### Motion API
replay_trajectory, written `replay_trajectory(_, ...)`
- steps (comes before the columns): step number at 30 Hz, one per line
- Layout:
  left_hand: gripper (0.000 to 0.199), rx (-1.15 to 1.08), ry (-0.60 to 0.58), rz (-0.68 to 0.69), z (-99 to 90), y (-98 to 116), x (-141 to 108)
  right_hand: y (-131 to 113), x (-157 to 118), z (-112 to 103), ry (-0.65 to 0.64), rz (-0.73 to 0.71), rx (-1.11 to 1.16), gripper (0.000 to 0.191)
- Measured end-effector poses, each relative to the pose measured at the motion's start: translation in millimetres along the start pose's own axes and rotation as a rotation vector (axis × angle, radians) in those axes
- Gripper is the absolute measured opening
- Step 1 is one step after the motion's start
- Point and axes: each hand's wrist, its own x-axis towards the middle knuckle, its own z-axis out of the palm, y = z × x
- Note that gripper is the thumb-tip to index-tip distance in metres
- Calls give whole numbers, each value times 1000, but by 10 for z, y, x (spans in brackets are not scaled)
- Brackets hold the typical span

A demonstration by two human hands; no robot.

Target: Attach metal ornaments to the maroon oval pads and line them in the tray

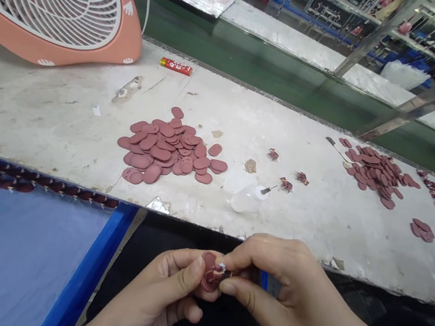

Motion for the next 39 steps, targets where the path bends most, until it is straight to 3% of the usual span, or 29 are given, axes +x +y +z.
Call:
replay_trajectory(16, 17, -64, 64, 6, -8, 25, -21, -64, 101, 29, 10, -93, -171, 11)
replay_trajectory(26, 19, -70, 44, 26, -17, 31, -37, -84, 101, 85, 71, -172, -219, 14)
replay_trajectory(33, 23, -73, 80, -3, 72, 168, -85, -68, 99, 84, 82, -228, -337, 16)
replay_trajectory(39, 24, -106, 80, -35, 99, 217, -77, -54, 142, 39, 59, -222, -285, 17)
